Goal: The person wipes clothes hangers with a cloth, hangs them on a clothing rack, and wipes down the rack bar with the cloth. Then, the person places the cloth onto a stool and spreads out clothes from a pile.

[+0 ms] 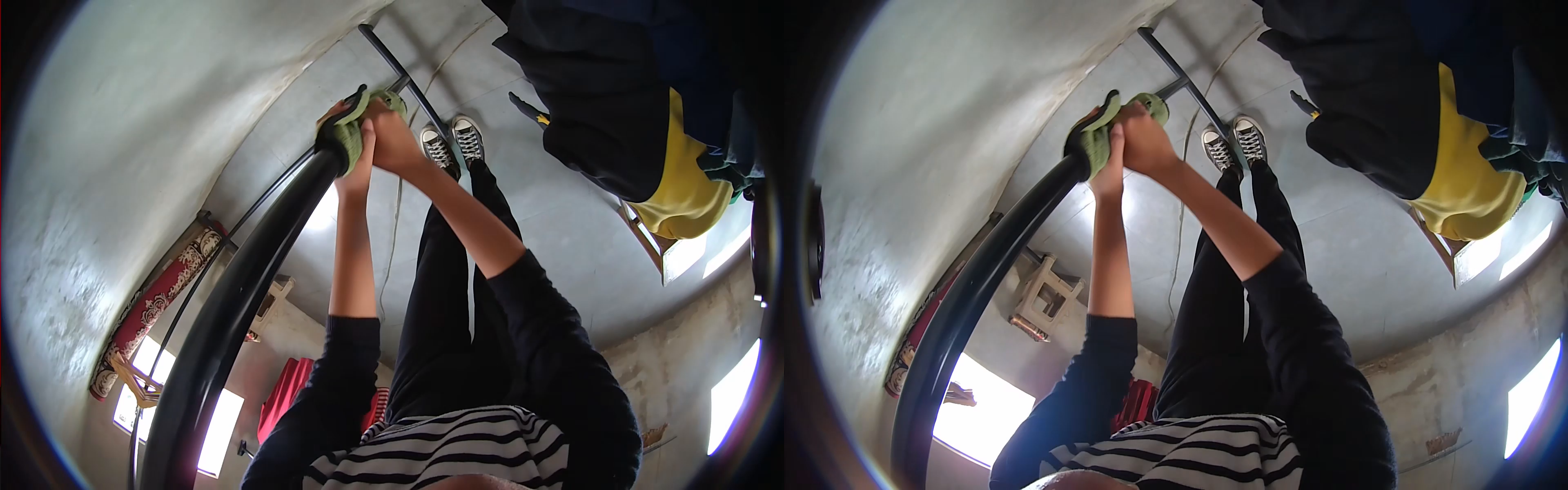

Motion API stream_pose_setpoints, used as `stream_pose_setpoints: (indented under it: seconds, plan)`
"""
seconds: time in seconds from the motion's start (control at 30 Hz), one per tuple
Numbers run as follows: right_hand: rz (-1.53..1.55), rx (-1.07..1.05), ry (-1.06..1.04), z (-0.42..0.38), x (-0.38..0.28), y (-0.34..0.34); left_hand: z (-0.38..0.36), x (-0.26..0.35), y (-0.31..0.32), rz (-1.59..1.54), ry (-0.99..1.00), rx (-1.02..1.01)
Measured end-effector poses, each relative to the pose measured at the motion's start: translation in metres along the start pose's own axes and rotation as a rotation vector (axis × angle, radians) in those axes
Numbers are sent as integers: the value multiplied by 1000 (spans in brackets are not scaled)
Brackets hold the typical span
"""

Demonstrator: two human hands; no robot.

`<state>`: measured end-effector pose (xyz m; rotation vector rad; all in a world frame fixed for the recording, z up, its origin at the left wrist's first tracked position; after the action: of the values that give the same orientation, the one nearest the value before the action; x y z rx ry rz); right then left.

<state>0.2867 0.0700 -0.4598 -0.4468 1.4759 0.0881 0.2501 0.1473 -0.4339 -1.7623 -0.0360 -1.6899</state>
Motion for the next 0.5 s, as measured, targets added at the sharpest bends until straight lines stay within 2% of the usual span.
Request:
stream_pose_setpoints:
  seconds: [0.1,0.23,0.33,0.37,0.4,0.43,0.5]
  plan:
    - [104,50,-35,0,-24,-3,4,33,-10,-18,-26,-26]
    - [107,93,-17,2,3,4,7,-4,6,-58,42,-66]
    - [-3,-65,161,1,60,20,6,-42,29,-139,-16,-107]
    - [-10,-35,108,0,72,21,5,-51,33,-85,-68,-137]
    - [-36,-93,164,1,90,25,6,-54,37,-32,-120,-168]
    - [-62,-151,220,2,102,27,6,-67,42,-43,-110,-148]
    - [-62,-181,190,2,114,27,3,-79,45,-108,-161,-159]
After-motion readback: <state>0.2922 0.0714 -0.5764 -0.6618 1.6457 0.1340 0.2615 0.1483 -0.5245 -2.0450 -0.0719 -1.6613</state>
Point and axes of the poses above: each hand's wrist, its own z-axis towards the middle knuckle, its own y-axis out of the palm, x = y × z, the point moved 1 cm from there along z, towards the middle knuckle, and after that the axes turned 3 degrees about x, right-handed, at the moved point
